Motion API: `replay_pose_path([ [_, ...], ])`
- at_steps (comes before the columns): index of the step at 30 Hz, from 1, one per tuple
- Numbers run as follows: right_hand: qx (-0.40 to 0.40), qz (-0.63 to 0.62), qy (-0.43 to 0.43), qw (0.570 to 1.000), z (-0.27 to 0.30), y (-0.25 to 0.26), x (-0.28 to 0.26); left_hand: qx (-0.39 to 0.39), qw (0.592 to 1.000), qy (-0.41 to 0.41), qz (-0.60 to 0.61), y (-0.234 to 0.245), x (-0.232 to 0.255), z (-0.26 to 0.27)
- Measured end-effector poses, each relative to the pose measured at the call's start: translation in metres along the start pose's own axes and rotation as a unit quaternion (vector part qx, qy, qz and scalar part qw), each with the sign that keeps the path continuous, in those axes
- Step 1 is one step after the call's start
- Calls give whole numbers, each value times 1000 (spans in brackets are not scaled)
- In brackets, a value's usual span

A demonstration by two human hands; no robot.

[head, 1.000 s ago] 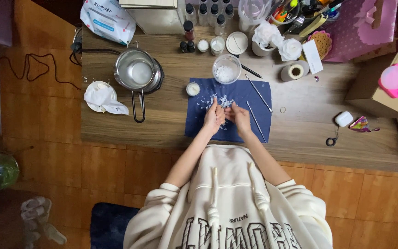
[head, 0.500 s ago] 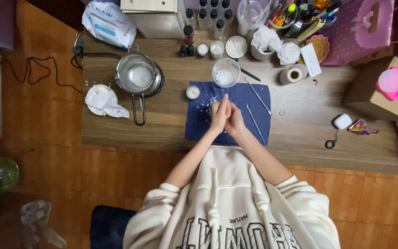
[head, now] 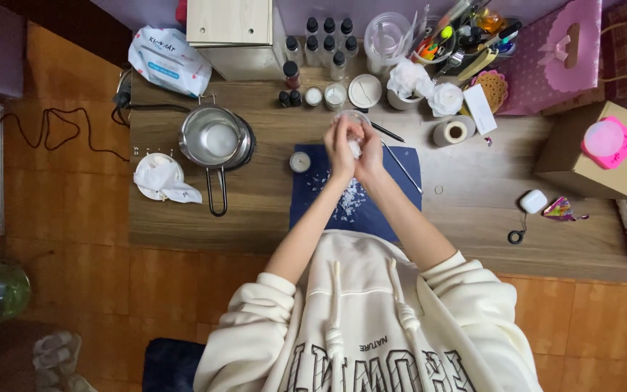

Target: Cleaning up spilled white beads from a workspace mat using hands, a spoon, and a small brush.

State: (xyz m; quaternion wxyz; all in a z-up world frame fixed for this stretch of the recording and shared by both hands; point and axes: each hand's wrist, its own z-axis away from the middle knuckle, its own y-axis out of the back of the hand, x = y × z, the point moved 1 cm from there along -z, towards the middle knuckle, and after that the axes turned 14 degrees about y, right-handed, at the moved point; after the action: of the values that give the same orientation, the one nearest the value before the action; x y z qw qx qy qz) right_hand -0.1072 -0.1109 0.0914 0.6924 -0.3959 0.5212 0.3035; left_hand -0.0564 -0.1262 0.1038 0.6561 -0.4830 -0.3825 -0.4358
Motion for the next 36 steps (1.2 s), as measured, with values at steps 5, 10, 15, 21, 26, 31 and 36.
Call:
replay_pose_path([
  [5, 2, -5, 20, 1000, -10, -6, -9, 24, 997, 40, 59, -7, -1, -13],
  [10, 8, -9, 42, 999, -12, -15, -18, 42, 987, 79, 133, -6, -13, -25],
  [15, 10, -12, 68, 998, -11, -20, -24, 21, 985, 112, 127, 3, -19, -27],
  [21, 4, -16, 96, 995, -8, -24, -36, -2, 983, 124, 133, 9, -26, -32],
  [26, -5, -12, 117, 993, -7, -26, -51, -18, 983, 138, 122, 13, -28, -33],
  [31, -92, 11, 130, 987, 5, -26, -48, -44, 975, 176, 127, 13, -35, -17],
  [36, -204, -158, 85, 962, 42, -7, -41, -83, 960, 231, 132, 31, -40, 37],
])
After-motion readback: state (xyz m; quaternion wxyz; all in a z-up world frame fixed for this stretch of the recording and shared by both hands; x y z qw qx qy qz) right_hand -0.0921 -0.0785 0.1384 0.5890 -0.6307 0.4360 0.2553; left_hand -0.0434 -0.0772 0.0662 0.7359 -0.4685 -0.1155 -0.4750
